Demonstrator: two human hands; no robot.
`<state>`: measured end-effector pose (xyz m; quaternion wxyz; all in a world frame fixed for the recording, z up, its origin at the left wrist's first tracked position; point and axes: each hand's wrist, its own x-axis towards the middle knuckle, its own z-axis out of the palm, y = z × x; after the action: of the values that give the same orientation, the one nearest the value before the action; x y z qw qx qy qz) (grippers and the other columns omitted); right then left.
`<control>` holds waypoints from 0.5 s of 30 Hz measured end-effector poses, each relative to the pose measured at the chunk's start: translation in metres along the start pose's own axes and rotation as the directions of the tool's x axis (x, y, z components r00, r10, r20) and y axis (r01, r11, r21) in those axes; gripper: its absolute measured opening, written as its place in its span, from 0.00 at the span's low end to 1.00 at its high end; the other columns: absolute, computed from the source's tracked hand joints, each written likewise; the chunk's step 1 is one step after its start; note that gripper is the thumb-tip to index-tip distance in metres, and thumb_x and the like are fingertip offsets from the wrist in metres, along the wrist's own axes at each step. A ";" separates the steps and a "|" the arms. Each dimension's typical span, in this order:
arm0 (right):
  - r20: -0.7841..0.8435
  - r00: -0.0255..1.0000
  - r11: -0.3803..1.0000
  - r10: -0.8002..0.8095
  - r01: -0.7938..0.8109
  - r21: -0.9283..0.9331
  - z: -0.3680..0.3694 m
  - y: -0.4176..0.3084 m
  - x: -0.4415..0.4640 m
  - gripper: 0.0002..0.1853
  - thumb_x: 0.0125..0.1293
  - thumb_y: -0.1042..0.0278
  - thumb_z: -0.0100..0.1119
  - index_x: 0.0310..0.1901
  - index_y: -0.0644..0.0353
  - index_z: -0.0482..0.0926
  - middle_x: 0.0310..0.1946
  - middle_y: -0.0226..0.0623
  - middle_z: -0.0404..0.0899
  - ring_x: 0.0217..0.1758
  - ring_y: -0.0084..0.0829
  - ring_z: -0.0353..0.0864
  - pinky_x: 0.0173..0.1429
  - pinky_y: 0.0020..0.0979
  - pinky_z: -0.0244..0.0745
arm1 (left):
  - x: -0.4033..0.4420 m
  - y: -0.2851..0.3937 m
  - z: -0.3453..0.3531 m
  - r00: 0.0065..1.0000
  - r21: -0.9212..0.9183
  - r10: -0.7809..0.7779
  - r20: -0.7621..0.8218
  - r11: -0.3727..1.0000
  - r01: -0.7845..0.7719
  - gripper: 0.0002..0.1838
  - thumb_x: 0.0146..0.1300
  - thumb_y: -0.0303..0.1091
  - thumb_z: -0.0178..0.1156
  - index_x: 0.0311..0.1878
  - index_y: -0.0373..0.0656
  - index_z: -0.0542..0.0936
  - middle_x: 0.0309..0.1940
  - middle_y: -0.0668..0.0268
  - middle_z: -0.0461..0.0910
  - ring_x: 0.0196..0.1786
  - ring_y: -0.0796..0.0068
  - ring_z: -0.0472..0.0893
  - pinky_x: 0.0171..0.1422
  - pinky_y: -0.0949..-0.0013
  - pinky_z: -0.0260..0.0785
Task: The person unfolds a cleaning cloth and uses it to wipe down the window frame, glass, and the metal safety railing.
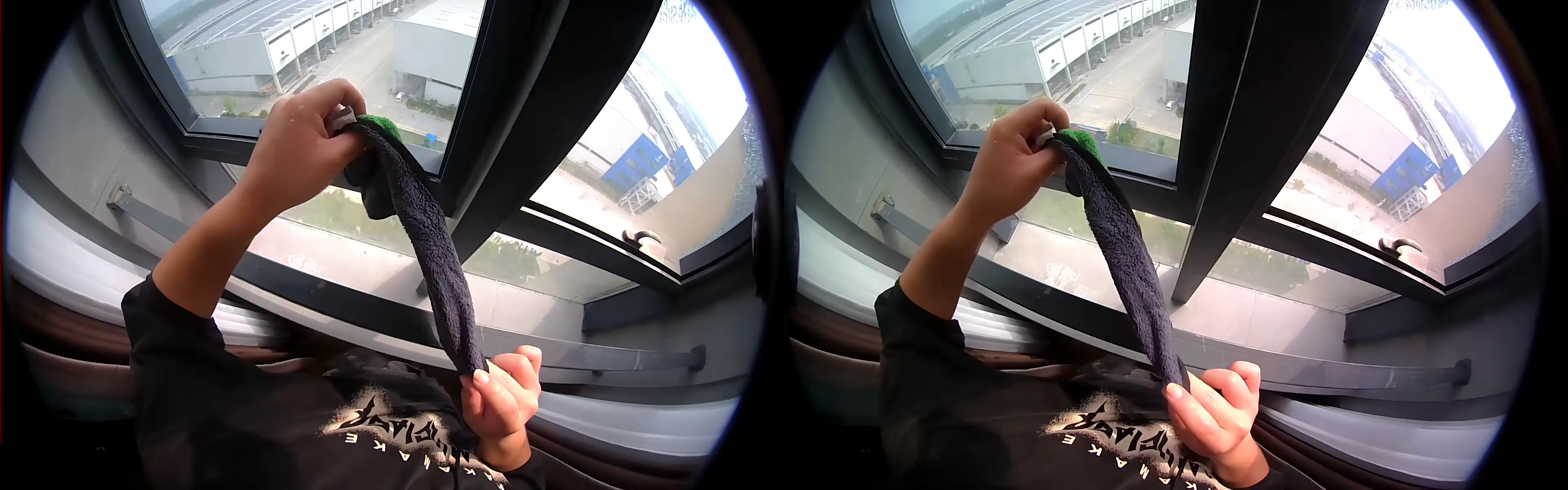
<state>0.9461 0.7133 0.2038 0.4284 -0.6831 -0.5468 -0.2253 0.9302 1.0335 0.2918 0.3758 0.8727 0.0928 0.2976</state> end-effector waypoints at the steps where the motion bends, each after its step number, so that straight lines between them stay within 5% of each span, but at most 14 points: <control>1: 0.010 1.000 0.998 0.013 -0.013 -0.055 0.008 -0.006 0.005 0.21 0.47 0.79 0.67 0.46 0.55 0.77 0.31 0.29 0.82 0.27 0.29 0.72 0.40 0.34 0.61 | 0.012 -0.002 0.000 0.984 -0.058 -0.145 0.106 0.987 0.152 0.06 0.64 0.26 0.60 0.39 0.40 0.72 0.24 0.73 0.73 0.26 0.89 0.69 0.29 0.83 0.61; 2: 0.019 1.000 0.995 0.021 -0.019 -0.099 0.018 -0.010 0.010 0.21 0.46 0.79 0.67 0.45 0.56 0.78 0.30 0.30 0.81 0.28 0.30 0.72 0.41 0.34 0.61 | 0.025 -0.028 0.012 0.989 -0.335 -0.121 0.086 0.931 0.143 0.12 0.62 0.35 0.63 0.39 0.39 0.72 0.23 0.65 0.77 0.20 0.85 0.71 0.24 0.79 0.62; 3: 0.007 1.000 0.992 0.018 -0.017 -0.122 0.028 -0.014 0.015 0.21 0.46 0.79 0.67 0.46 0.56 0.78 0.33 0.31 0.83 0.29 0.29 0.73 0.41 0.33 0.62 | 0.028 -0.016 0.012 0.947 -0.430 -0.267 0.177 0.845 0.318 0.12 0.67 0.41 0.58 0.41 0.41 0.72 0.27 0.67 0.78 0.23 0.84 0.73 0.26 0.78 0.66; 5: 0.026 1.000 0.984 0.013 -0.008 -0.179 0.046 -0.021 0.028 0.21 0.47 0.80 0.66 0.46 0.56 0.78 0.38 0.32 0.85 0.29 0.28 0.73 0.42 0.32 0.62 | 0.039 -0.022 0.023 0.919 -0.660 -0.301 0.254 0.641 0.392 0.15 0.71 0.46 0.51 0.41 0.42 0.73 0.29 0.69 0.78 0.27 0.83 0.76 0.30 0.73 0.70; 10: -0.025 0.997 0.952 0.078 -0.082 -0.294 0.051 -0.031 0.037 0.21 0.51 0.76 0.64 0.50 0.58 0.76 0.41 0.35 0.85 0.31 0.31 0.75 0.44 0.33 0.65 | 0.077 -0.019 0.033 0.989 -0.923 -0.097 0.107 0.359 0.135 0.17 0.73 0.46 0.47 0.40 0.40 0.73 0.32 0.67 0.76 0.34 0.81 0.75 0.38 0.76 0.69; 14: -0.145 0.975 0.875 0.167 -0.214 -0.435 0.039 -0.033 0.023 0.19 0.53 0.74 0.62 0.49 0.62 0.77 0.38 0.35 0.84 0.31 0.32 0.77 0.43 0.32 0.66 | 0.116 0.009 0.022 0.996 -0.962 0.060 -0.059 0.263 -0.073 0.17 0.72 0.45 0.49 0.43 0.38 0.69 0.32 0.67 0.76 0.32 0.81 0.76 0.33 0.76 0.71; 15: -0.182 0.967 0.858 0.178 -0.243 -0.452 0.038 -0.031 0.017 0.18 0.54 0.74 0.61 0.49 0.62 0.76 0.39 0.37 0.84 0.32 0.33 0.78 0.43 0.32 0.66 | 0.128 0.015 0.018 0.982 -0.961 0.144 -0.121 0.232 -0.153 0.13 0.71 0.40 0.49 0.45 0.37 0.68 0.35 0.60 0.76 0.36 0.70 0.78 0.40 0.68 0.72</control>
<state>0.9159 0.7553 0.2076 0.3077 -0.8055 -0.3677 -0.3482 1.0431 1.0614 0.3503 0.8009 0.4626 -0.1905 0.3290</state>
